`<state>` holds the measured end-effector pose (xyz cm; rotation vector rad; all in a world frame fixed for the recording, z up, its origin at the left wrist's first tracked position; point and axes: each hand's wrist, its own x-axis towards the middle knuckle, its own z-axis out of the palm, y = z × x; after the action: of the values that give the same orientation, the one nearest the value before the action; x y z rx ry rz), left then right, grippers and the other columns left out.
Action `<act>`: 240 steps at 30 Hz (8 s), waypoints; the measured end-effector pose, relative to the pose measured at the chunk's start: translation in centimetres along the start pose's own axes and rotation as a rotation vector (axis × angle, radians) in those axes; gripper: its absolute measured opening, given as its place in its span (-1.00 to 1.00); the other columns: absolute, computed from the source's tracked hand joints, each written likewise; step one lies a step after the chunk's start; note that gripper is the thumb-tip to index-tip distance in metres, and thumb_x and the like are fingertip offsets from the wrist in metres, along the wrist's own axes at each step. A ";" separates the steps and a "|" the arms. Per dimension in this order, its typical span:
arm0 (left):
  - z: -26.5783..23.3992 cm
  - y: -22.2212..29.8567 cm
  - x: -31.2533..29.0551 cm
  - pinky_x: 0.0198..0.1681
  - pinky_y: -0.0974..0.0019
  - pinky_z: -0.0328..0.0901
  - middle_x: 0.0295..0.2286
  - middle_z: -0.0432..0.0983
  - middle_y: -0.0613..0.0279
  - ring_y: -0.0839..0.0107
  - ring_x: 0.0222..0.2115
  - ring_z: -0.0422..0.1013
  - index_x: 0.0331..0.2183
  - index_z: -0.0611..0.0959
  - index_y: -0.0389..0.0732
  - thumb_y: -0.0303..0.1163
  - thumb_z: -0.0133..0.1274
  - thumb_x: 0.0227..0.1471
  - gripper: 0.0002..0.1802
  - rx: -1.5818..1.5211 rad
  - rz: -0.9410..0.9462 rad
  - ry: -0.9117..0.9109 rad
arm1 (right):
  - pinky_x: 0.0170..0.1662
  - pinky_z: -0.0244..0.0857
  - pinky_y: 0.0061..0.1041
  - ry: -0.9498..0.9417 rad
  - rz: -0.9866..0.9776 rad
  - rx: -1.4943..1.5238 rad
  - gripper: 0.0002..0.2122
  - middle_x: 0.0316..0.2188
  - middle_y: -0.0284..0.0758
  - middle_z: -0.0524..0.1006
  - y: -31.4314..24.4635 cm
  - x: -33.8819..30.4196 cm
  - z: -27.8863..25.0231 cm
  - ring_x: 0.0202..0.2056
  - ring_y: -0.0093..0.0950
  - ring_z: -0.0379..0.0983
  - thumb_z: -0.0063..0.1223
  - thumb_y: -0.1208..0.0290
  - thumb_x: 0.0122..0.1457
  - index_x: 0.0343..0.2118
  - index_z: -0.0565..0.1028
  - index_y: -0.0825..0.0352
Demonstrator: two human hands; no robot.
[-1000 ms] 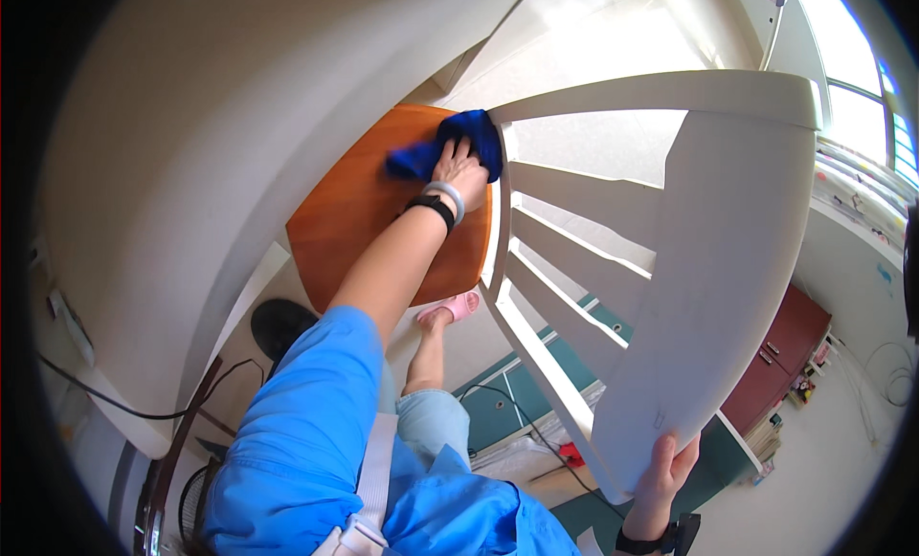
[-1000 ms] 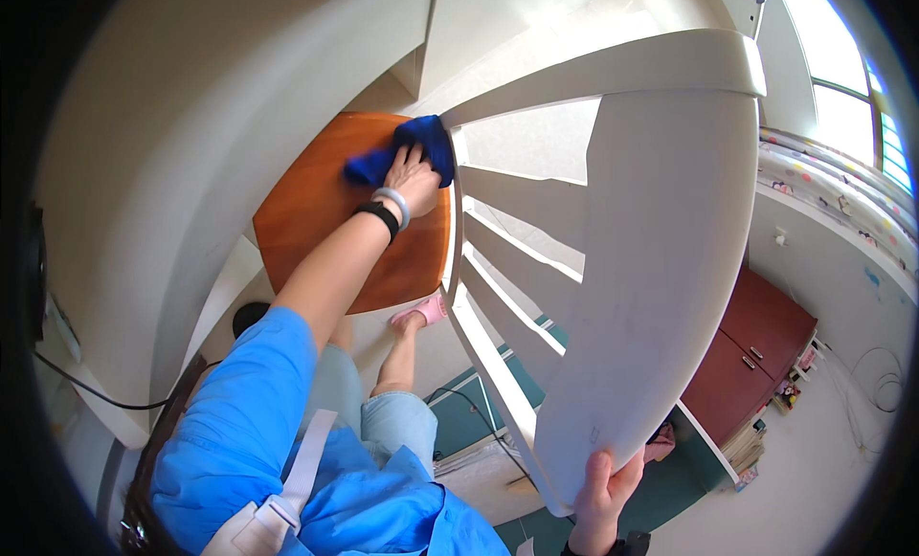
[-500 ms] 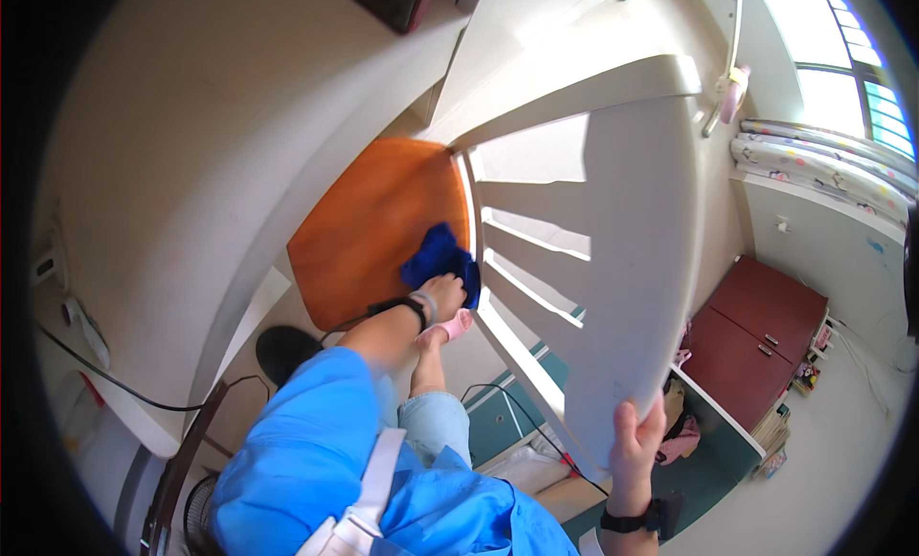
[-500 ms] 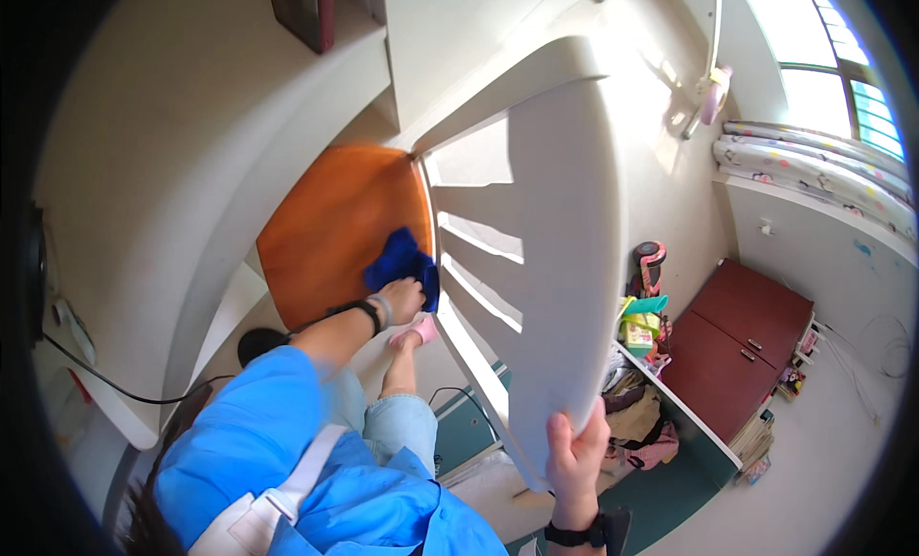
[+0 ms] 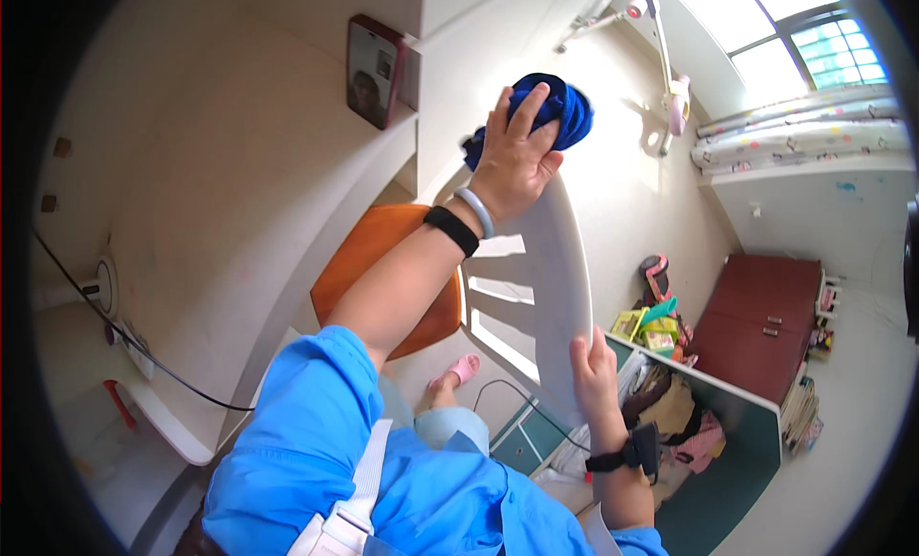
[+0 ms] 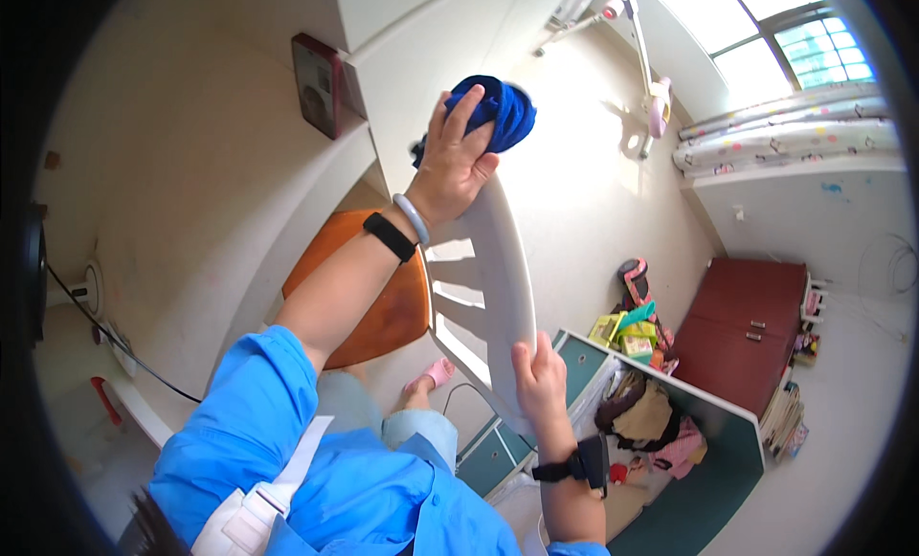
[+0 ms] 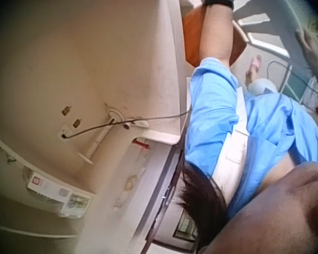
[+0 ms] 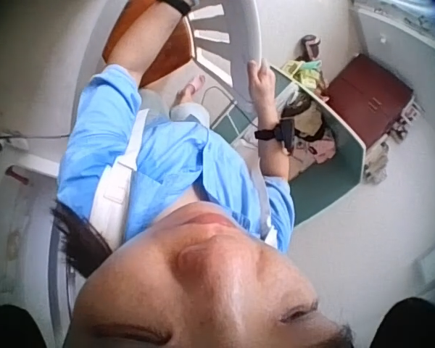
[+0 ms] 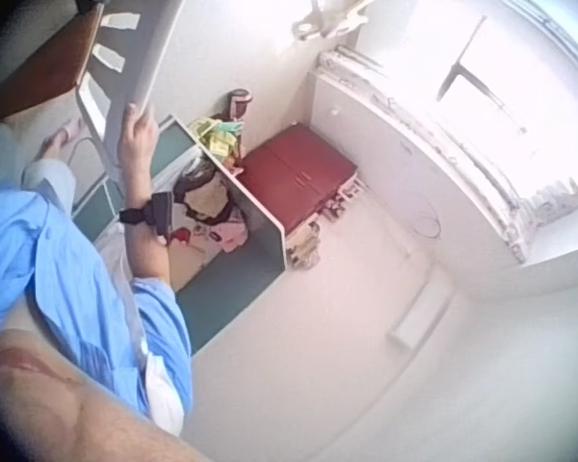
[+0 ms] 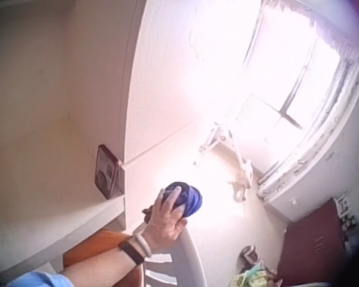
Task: Cleaning a study desk and shelves using a cloth.
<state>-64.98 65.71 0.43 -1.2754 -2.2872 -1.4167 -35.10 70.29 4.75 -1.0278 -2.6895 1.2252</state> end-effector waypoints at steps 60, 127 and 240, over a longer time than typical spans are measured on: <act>1.4 13.9 -9.8 0.27 -0.19 -0.23 0.03 0.29 -0.01 -0.08 0.23 -0.09 -0.31 0.65 -0.12 -0.09 -0.08 0.12 -0.66 -0.208 -0.127 -0.319 | -0.04 0.20 -0.60 -0.049 0.218 0.567 -0.25 -0.17 -0.34 0.47 4.7 -4.7 -0.4 -0.14 -0.57 0.35 -0.54 -0.29 0.25 -0.01 0.42 0.39; -17.1 15.8 -47.2 -0.19 0.21 0.33 -0.35 0.53 0.01 0.22 -0.31 0.47 -0.30 0.54 -0.34 -0.46 0.04 -0.04 -0.79 -0.181 -1.020 0.303 | -0.27 0.36 -0.41 -0.005 -0.053 0.489 -0.68 -0.41 -0.14 0.60 7.2 -9.6 0.8 -0.38 -0.41 0.51 0.14 0.37 -0.02 -0.25 0.53 0.53; -57.7 5.2 -19.2 -0.21 0.32 0.36 -0.20 0.42 0.18 0.40 -0.35 0.44 -0.29 0.55 -0.27 -0.40 -0.02 0.18 -0.86 -0.550 -0.329 0.633 | -0.12 0.25 -0.59 -0.042 -1.428 0.681 -0.52 -0.28 -0.32 0.54 -95.3 8.9 -3.5 -0.23 -0.55 0.41 0.01 0.23 0.20 0.16 0.34 0.28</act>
<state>-65.39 9.67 24.67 -0.4078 -1.7713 -2.2630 -94.48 32.14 69.53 0.8595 -1.8092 1.4071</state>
